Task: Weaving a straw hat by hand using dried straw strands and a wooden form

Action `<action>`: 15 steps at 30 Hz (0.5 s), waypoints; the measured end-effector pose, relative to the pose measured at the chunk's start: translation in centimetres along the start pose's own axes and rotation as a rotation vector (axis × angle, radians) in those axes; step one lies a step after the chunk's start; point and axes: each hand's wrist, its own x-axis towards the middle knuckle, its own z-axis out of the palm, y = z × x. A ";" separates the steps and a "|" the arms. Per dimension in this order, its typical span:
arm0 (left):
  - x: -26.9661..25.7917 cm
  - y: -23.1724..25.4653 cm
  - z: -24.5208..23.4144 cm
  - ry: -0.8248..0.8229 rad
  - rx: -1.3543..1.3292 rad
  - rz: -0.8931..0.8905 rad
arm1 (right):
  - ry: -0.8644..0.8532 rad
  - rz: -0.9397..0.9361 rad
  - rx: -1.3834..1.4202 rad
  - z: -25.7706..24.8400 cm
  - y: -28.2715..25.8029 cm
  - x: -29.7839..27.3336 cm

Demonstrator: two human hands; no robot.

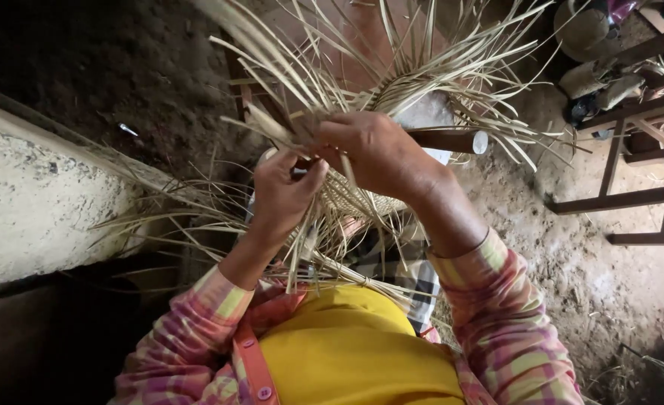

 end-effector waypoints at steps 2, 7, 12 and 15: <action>0.2 1.0 0.2 0.054 0.043 0.062 | 0.028 -0.017 -0.024 0.9 0.5 -0.1; 1.0 3.0 -0.4 0.040 -0.133 -0.119 | 0.012 0.035 0.160 -1.0 -0.7 -0.5; -0.5 0.2 -0.1 0.065 -0.267 -0.114 | -0.081 0.054 0.047 -0.8 -1.4 0.0; -0.2 0.9 -0.2 0.056 -0.276 -0.216 | -0.050 0.025 0.002 -0.5 -1.3 -0.4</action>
